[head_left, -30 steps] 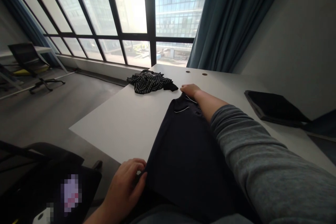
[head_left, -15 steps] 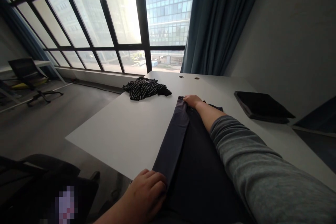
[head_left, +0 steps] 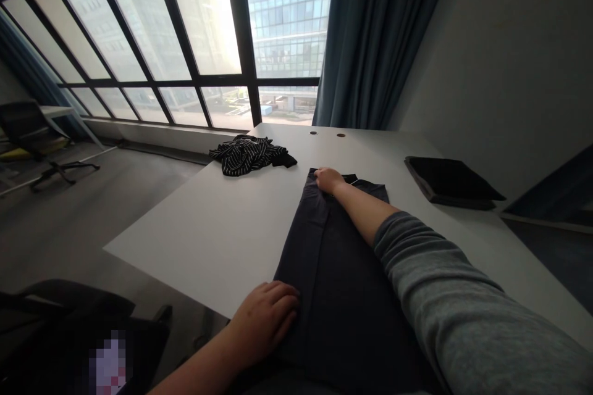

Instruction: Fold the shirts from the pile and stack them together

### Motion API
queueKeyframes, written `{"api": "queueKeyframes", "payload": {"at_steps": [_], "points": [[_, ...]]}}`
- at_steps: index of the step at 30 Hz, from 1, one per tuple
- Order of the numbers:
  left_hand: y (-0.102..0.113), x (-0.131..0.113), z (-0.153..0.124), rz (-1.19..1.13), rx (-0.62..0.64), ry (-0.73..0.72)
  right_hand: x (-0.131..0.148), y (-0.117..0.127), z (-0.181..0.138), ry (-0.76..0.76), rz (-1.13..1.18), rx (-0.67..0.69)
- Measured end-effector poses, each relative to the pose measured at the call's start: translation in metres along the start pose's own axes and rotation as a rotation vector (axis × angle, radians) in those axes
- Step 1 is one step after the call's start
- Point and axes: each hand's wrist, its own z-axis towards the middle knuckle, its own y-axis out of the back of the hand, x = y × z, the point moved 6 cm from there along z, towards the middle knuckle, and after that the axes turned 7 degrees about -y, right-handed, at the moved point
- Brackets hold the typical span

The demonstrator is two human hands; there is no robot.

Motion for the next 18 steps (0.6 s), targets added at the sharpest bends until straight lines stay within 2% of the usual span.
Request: {"api": "queueKeyframes", "payload": {"at_steps": [5, 8, 12, 18], "points": [[-0.029, 0.018, 0.021, 0.166, 0.041, 0.033, 0.046, -0.028, -0.013, -0.028, 0.073, 0.056], [-0.047, 0.027, 0.023, 0.215, 0.103, 0.077, 0.060, -0.050, -0.022, -0.078, 0.098, 0.125], [-0.059, 0.029, 0.017, 0.224, 0.148, 0.106, 0.061, -0.061, -0.023, -0.137, 0.162, 0.165], [-0.056, 0.027, 0.014, 0.193, 0.179, 0.112, 0.053, -0.060, -0.008, -0.206, 0.205, 0.176]]}}
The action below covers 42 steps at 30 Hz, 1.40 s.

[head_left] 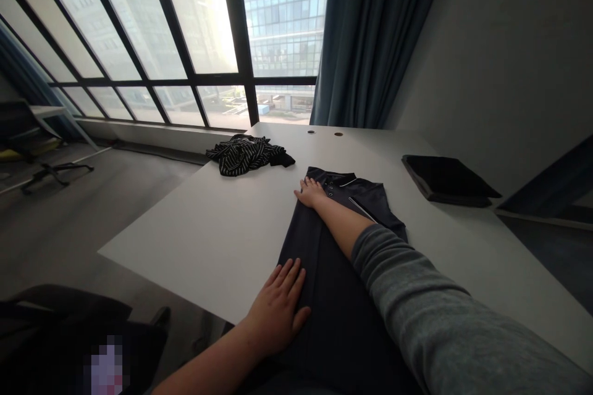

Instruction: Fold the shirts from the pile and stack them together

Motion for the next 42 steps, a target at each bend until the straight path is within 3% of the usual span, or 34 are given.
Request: {"api": "queueKeyframes", "payload": {"at_steps": [8, 18, 22, 25, 28, 33, 37, 42], "points": [[0.002, 0.002, 0.004, -0.032, 0.044, 0.043, -0.003, 0.000, 0.012, -0.035, 0.008, -0.014], [0.005, -0.004, 0.002, -0.010, 0.011, -0.017, -0.007, 0.001, 0.018, 0.007, 0.039, -0.069], [0.004, -0.004, 0.000, -0.007, 0.009, -0.029, -0.004, 0.012, 0.011, 0.050, 0.038, -0.099], [0.005, -0.003, 0.001, -0.010, 0.001, -0.040, -0.011, 0.033, -0.007, 0.152, 0.036, -0.212], [0.009, -0.007, 0.004, -0.022, 0.009, -0.047, -0.049, 0.052, -0.034, 0.230, 0.045, -0.301], [0.028, -0.040, 0.021, -0.081, 0.036, -0.165, -0.177, 0.064, -0.085, 0.104, 0.044, -0.294], [0.038, -0.093, 0.052, -0.137, 0.068, -0.463, -0.256, 0.060, -0.120, -0.029, 0.080, -0.215], [0.016, -0.165, 0.100, -0.059, 0.162, -0.883, -0.289, 0.051, -0.150, -0.066, 0.161, -0.201]]}}
